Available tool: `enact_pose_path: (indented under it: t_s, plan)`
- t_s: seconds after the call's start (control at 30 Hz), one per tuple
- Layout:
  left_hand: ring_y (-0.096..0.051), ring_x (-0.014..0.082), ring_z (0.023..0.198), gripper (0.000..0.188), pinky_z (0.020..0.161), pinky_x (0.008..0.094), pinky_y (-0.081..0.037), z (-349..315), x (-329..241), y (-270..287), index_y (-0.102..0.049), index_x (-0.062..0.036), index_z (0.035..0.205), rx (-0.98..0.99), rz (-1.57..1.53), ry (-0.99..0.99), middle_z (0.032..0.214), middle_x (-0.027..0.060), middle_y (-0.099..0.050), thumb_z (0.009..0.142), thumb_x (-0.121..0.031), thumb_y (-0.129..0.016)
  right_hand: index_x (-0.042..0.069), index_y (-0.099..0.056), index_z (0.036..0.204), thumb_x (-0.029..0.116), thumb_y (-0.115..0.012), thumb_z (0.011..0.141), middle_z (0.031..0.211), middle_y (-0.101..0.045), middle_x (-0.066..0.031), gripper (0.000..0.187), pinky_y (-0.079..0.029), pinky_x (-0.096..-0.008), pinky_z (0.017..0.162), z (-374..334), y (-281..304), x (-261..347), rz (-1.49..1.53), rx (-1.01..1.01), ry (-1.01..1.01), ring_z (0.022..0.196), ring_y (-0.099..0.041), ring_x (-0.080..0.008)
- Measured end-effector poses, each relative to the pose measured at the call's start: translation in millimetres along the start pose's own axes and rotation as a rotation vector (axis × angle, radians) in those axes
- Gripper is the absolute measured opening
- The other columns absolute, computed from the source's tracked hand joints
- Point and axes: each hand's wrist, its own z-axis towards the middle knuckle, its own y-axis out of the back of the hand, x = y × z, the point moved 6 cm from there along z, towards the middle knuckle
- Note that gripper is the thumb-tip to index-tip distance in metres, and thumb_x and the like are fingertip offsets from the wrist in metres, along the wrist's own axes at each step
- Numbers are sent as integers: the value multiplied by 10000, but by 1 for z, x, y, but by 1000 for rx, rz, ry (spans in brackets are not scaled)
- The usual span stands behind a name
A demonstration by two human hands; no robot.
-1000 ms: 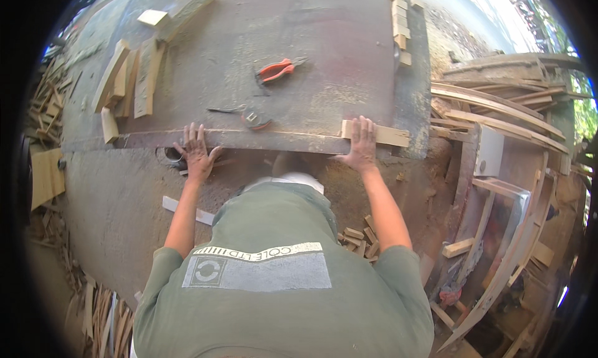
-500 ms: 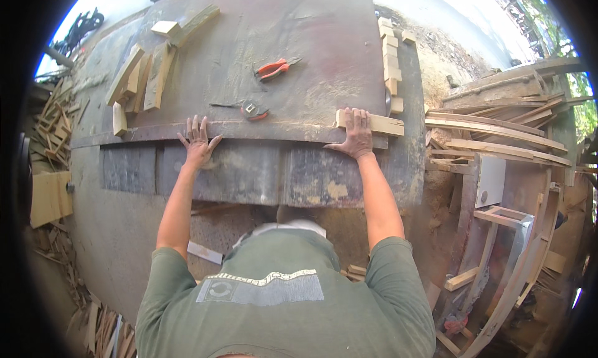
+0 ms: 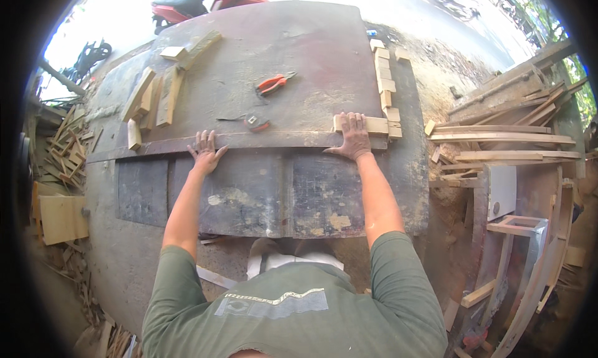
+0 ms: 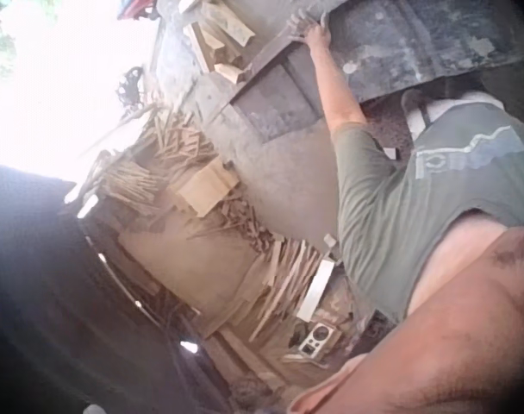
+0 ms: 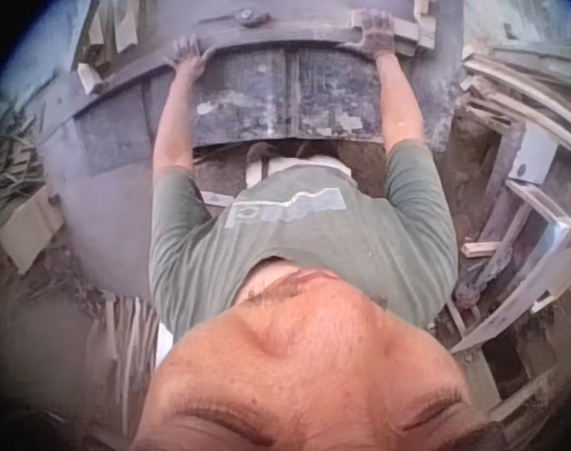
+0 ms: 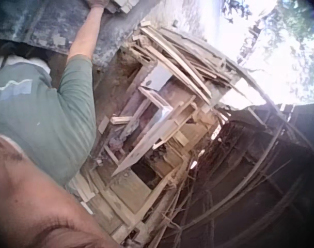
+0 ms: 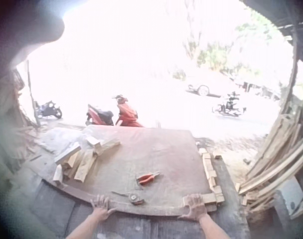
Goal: The person moves various wooden blocks and slats across a workbench, aligning them against a wooden guide and grouping them together. The person then picks up a cloth and wipes a large board in the background.
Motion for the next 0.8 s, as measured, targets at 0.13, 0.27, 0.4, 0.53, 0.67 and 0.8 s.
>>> enact_pose_path:
  t_s: [0.13, 0.27, 0.4, 0.53, 0.67, 0.8]
  plan:
    - [-10, 354, 1624, 999, 1178, 771, 71, 6, -3, 18, -265, -163, 1664, -18, -12, 32, 1754, 153, -113, 936, -833, -396, -8, -325, 1580, 810, -806, 586, 1527, -414, -242, 1374, -238, -547, 1248, 14, 5, 2, 97, 55, 30, 1465, -334, -437]
    - [-218, 388, 1574, 1007, 1183, 789, -20, 3, -41, 32, -446, -61, 1551, -99, 1, -26, 1639, 219, -348, 933, -851, -351, 37, -333, 1600, 659, -761, 807, 1516, -441, -253, 1095, -302, -529, 1226, -19, 18, -20, 99, 241, -73, 1437, -389, -441]
    - [-349, 381, 1497, 947, 1184, 777, -40, -82, -2, 16, -546, -46, 1449, -245, -26, -35, 1501, 220, -489, 934, -826, -391, 125, -508, 1525, 343, -809, 839, 1318, -596, -146, 781, -436, -464, 1105, -45, 45, 13, 81, 305, 5, 1260, -565, -357]
    - [-451, 375, 1394, 788, 1157, 710, -192, -164, 15, 28, -624, -32, 1312, -108, -118, -68, 1368, 201, -561, 900, -703, -603, 97, -525, 1498, 249, -825, 816, 1282, -597, -139, 760, -399, -517, 1152, -131, 96, 52, 8, 192, -6, 1223, -574, -338]
    - [-465, 415, 1348, 862, 1059, 616, -351, -203, 85, 65, -539, -24, 1413, -497, -79, 133, 1385, 223, -536, 806, -588, -777, 106, -495, 1528, 199, -833, 793, 1275, -563, -139, 814, -394, -531, 1155, -230, 167, 107, -17, 82, -177, 1218, -552, -365]
    - [-481, 371, 1325, 989, 1046, 563, -408, -191, 168, 90, -433, -15, 1500, -705, -66, 503, 1439, 200, -494, 797, -614, -786, 141, -485, 1533, 261, -749, 878, 1280, -543, -169, 716, -401, -510, 1152, -414, 129, 106, -45, 546, -494, 1246, -536, -389]
